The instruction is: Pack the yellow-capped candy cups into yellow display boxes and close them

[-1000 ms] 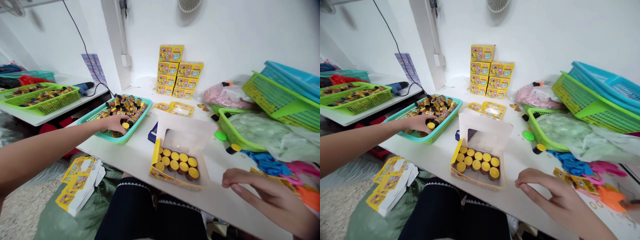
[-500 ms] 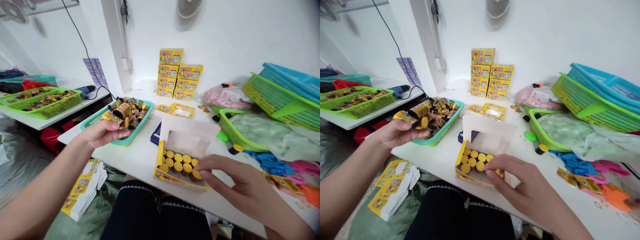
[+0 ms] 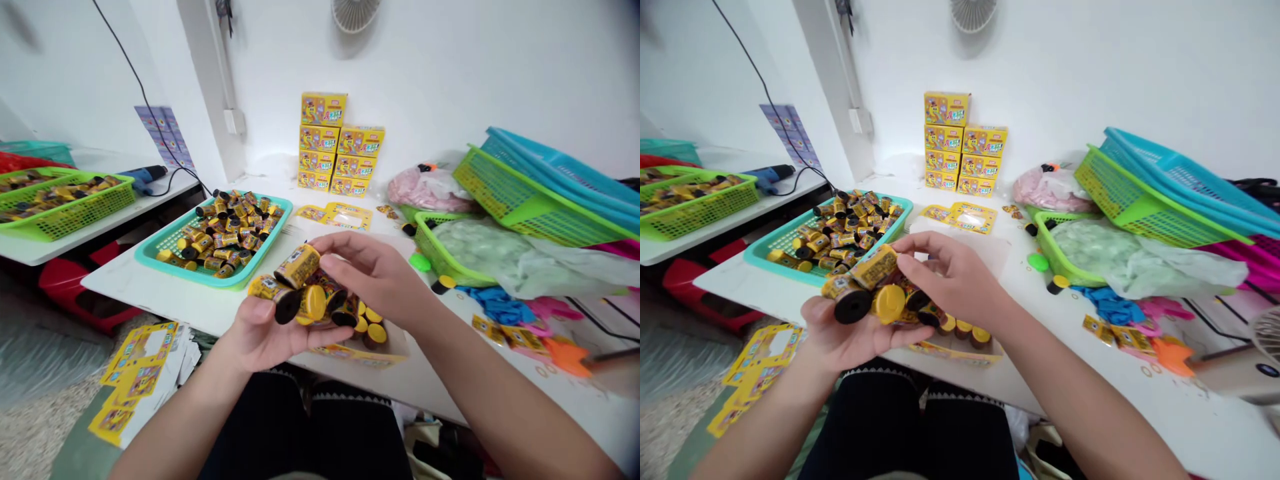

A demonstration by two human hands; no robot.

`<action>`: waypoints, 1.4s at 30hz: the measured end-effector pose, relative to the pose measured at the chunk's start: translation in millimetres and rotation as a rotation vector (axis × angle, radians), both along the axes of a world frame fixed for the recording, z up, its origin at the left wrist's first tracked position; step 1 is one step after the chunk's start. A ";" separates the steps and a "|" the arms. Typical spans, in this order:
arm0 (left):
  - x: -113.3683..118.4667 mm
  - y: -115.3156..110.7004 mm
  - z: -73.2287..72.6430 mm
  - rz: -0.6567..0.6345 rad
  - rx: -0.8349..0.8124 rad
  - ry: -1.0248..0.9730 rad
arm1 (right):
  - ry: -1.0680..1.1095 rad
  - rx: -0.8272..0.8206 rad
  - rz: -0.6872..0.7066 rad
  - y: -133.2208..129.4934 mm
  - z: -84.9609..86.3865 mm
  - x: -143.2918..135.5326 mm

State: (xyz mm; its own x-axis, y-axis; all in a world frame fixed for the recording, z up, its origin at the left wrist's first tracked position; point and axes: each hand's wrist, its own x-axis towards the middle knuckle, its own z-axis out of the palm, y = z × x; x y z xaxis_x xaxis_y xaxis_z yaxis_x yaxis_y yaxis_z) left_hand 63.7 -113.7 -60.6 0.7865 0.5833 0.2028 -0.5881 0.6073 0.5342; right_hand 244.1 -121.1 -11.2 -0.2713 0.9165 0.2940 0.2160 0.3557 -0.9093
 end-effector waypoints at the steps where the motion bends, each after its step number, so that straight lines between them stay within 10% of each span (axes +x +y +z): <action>1: 1.3 2.1 -1.2 -0.004 -0.010 0.014 | 0.023 -0.014 0.013 2.8 -3.2 1.0; 9: 3.2 14.2 -3.3 -0.057 -0.070 0.116 | 0.193 0.033 -0.023 12.0 -5.7 28.3; 15: -28.1 22.1 3.0 0.168 -0.064 0.163 | -0.507 0.055 -0.212 -12.5 -0.7 64.7; 23: -30.2 12.4 8.4 0.127 -0.011 0.178 | -1.001 -0.172 0.176 -1.3 -29.7 29.5; 30: -22.8 7.6 9.6 0.099 -0.039 0.122 | -0.904 -0.178 0.193 10.3 -57.8 15.1; 42: -12.1 -2.6 3.7 -0.053 -0.100 0.060 | -0.237 -0.161 0.263 -15.9 -2.0 30.9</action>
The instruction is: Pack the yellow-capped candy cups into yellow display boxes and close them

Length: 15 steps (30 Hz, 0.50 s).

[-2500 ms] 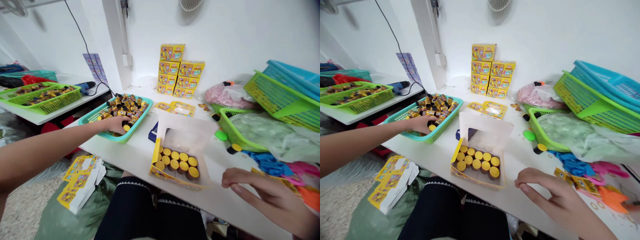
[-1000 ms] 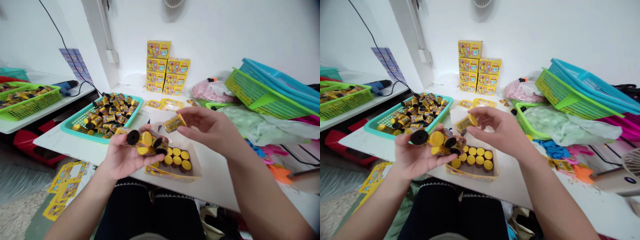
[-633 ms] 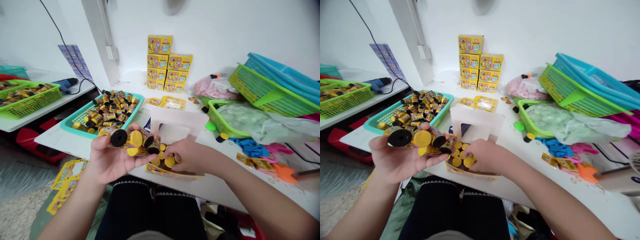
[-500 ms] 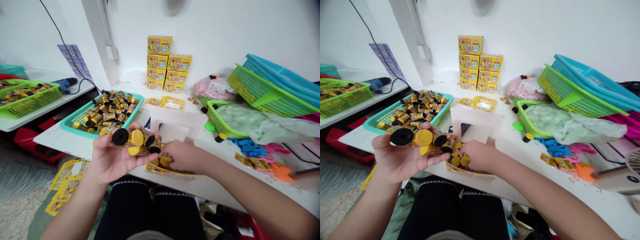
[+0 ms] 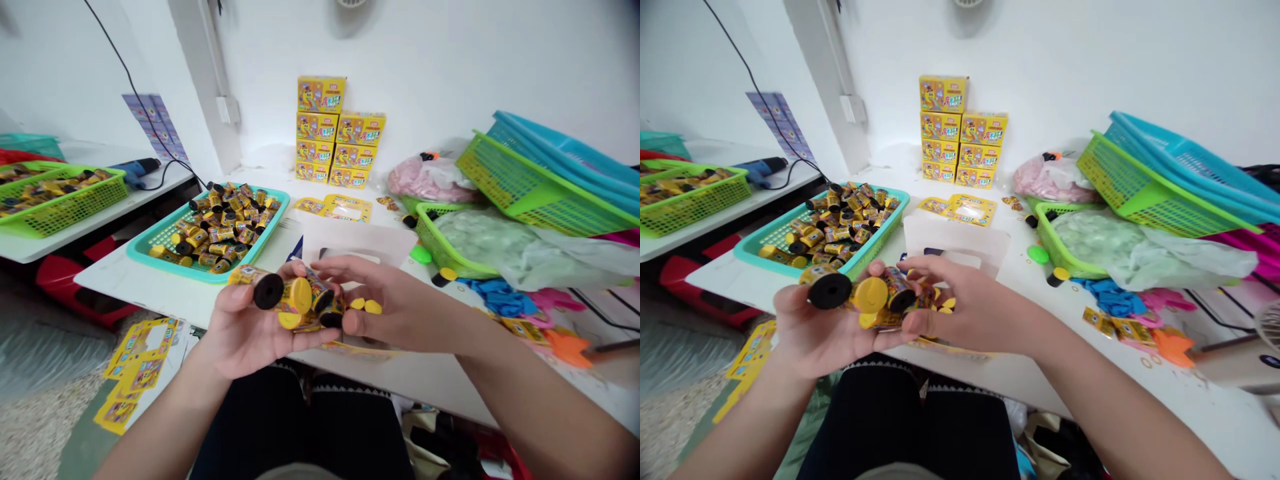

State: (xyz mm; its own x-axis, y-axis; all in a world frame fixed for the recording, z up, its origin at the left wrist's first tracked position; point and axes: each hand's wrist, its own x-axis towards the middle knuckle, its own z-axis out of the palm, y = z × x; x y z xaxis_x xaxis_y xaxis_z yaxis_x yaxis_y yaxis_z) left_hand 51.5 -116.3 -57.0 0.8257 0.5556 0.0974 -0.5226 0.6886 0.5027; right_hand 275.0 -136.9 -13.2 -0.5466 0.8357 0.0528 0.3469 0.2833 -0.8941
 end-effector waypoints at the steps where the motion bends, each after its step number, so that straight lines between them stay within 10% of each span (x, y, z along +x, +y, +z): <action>1: 2.6 0.5 -1.0 -0.016 -0.009 0.007 | 0.025 0.002 0.008 0.4 -1.6 -2.5; 15: 30.2 5.7 2.7 0.033 -0.204 0.089 | 0.530 -0.154 -0.351 12.9 -26.0 -11.4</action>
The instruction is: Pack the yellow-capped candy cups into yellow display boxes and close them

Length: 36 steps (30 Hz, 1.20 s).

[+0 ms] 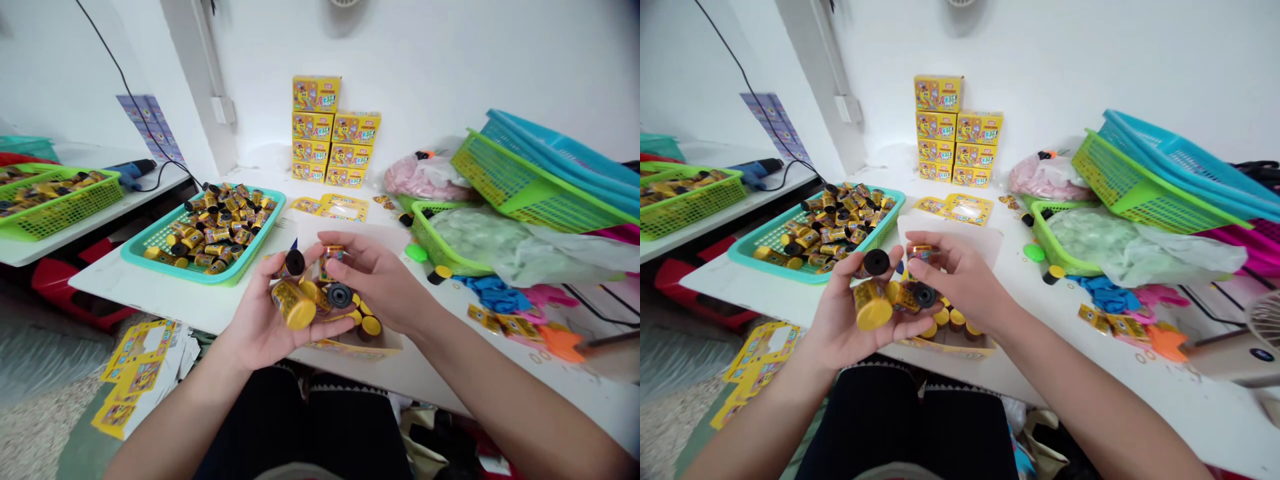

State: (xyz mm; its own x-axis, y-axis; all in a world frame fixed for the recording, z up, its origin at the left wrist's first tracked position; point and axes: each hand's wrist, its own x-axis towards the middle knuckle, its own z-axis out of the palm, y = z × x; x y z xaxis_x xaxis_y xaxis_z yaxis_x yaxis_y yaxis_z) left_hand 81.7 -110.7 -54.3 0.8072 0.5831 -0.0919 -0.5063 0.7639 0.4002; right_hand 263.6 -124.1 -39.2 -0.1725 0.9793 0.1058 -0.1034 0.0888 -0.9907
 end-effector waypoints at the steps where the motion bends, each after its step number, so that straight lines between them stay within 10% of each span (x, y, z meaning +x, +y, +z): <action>1: 2.0 0.7 1.0 0.019 -0.015 0.022 | 0.028 -0.005 -0.060 -0.3 -1.9 -2.0; 13: 23.3 6.6 18.3 0.138 -0.383 0.057 | -0.168 0.373 -0.581 0.5 -4.7 14.5; 20: -4.3 6.6 18.5 0.265 -0.359 0.109 | -0.908 0.136 0.145 -26.1 10.6 45.4; 26: -2.1 0.0 15.9 0.251 -0.318 0.122 | -1.338 -0.091 0.320 -10.8 -1.5 16.6; 31: -0.8 -4.4 15.3 0.173 -0.297 0.103 | -1.296 -0.071 0.326 -2.3 -0.2 16.6; 36: -3.5 -9.3 17.4 0.119 -0.271 0.147 | -0.622 -0.031 0.327 -11.0 18.5 37.7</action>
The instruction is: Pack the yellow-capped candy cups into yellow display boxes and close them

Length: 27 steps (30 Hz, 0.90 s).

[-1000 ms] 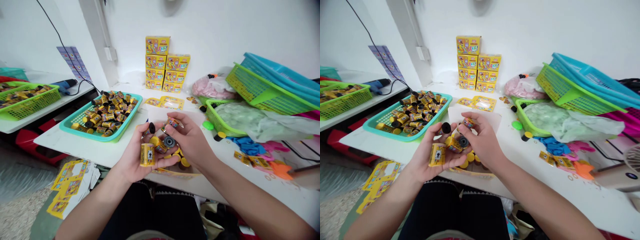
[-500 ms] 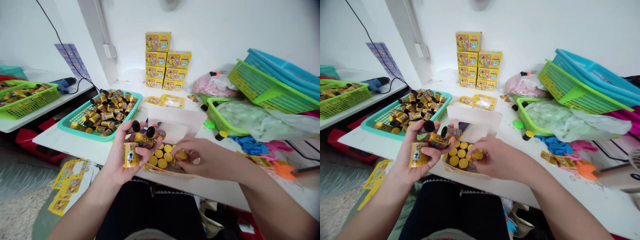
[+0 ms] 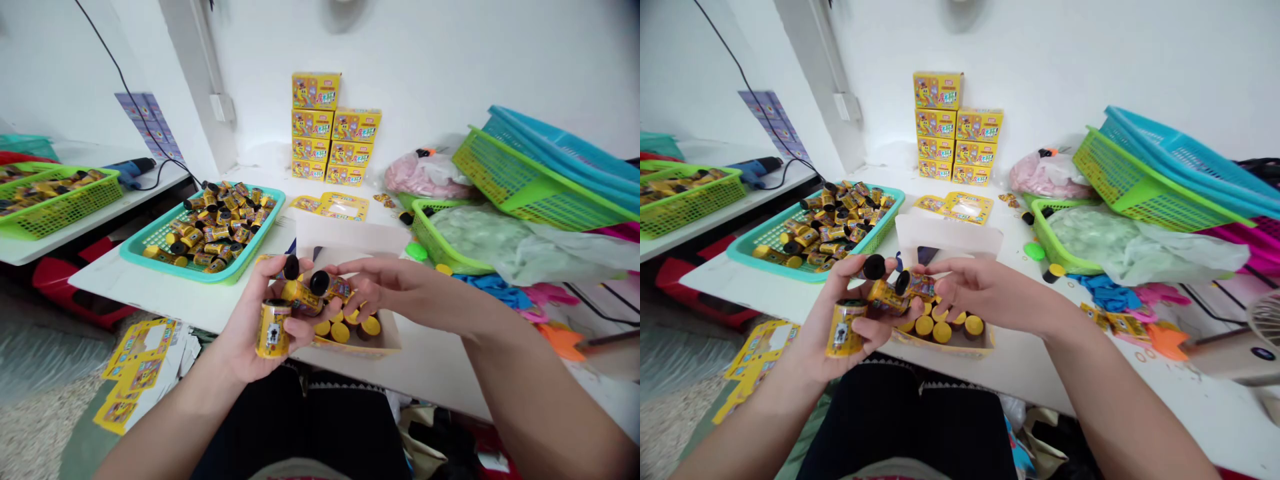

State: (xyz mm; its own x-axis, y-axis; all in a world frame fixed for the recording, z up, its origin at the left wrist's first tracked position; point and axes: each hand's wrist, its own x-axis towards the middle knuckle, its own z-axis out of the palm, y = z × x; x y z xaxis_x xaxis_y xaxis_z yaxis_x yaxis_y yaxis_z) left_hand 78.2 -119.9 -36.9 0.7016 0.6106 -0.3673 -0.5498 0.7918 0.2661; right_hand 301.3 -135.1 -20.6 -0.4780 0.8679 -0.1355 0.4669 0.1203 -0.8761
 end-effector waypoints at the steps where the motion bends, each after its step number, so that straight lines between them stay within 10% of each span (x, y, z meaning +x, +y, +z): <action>1: 0.3 -0.9 0.5 0.001 0.006 0.008 | 0.114 -0.030 -0.015 -2.3 2.0 0.6; 11: 8.5 -3.6 1.5 0.027 0.057 0.041 | 0.441 -0.147 -0.271 -9.0 -6.3 -7.6; 18: 3.1 -3.0 0.2 0.203 0.048 0.101 | -0.473 0.293 -0.078 -11.8 10.2 13.7; 27: 4.5 -5.6 3.2 0.113 -0.007 0.053 | -0.845 0.082 0.121 10.9 -14.4 -22.1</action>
State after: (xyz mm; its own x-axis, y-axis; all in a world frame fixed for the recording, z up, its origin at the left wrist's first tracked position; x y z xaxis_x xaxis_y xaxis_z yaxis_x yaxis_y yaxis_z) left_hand 82.8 -125.6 -33.7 0.6077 0.6824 -0.4063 -0.6213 0.7272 0.2920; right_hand 279.2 -124.2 -35.1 -0.3347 0.8398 -0.4275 0.9390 0.2591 -0.2261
